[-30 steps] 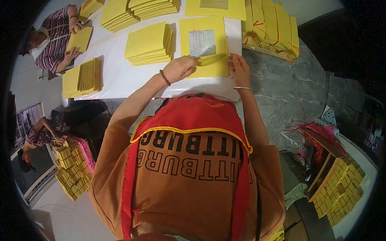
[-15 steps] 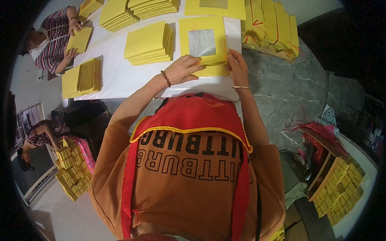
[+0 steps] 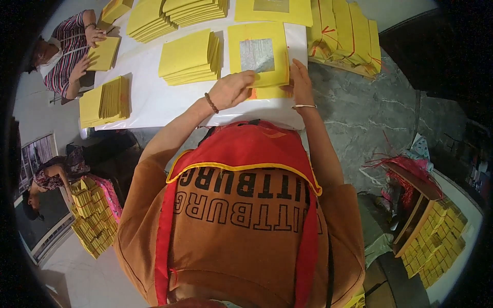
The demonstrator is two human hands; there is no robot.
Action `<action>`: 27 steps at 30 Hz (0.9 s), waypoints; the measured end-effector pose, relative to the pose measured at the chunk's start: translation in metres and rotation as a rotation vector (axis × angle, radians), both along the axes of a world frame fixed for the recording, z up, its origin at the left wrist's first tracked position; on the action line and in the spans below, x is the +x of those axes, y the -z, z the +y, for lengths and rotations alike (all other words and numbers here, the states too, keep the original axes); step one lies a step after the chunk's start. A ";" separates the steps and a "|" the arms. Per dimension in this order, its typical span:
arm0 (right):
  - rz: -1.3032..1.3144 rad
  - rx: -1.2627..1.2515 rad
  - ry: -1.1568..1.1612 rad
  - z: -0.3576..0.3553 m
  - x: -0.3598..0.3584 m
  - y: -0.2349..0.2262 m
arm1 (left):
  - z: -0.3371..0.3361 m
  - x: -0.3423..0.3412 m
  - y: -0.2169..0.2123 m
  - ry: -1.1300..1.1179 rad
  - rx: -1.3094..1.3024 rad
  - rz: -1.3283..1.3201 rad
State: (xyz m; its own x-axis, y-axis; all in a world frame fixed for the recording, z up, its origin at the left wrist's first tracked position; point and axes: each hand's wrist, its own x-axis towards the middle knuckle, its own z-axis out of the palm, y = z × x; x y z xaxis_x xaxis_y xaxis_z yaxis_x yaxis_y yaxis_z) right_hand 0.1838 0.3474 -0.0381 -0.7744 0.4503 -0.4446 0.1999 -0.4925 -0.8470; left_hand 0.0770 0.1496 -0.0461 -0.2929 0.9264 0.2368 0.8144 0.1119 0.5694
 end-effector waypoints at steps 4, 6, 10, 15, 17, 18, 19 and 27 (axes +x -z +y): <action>0.009 0.146 0.104 0.005 -0.012 0.024 | 0.005 0.014 -0.001 -0.026 -0.018 0.215; -0.016 0.096 0.152 0.001 -0.014 0.017 | 0.005 0.017 0.000 -0.048 -0.034 0.225; 0.018 -0.035 0.089 0.003 -0.013 0.014 | 0.005 0.019 -0.001 -0.080 -0.040 0.228; 0.103 0.154 -0.239 0.009 -0.004 0.007 | 0.010 0.012 -0.014 -0.051 -0.020 0.038; 0.134 0.261 -0.281 0.014 0.001 -0.027 | 0.021 -0.004 -0.030 -0.208 0.274 0.000; 0.163 0.367 -0.315 0.017 0.006 -0.047 | 0.025 -0.015 -0.042 -0.282 0.332 0.014; 0.161 0.372 -0.323 0.020 0.011 -0.066 | 0.029 -0.028 -0.054 -0.360 0.390 0.028; -0.123 1.294 -0.540 0.021 0.024 -0.093 | 0.045 -0.059 -0.060 -0.311 0.354 -0.803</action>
State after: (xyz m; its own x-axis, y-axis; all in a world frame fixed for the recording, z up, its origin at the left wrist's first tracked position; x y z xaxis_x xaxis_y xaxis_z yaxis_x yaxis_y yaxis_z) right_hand 0.2075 0.3681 0.0545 -0.9677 0.2508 -0.0266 0.2164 0.7715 -0.5984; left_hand 0.0178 0.1945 0.0138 -0.7142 0.6912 0.1098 0.1242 -0.0292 0.9918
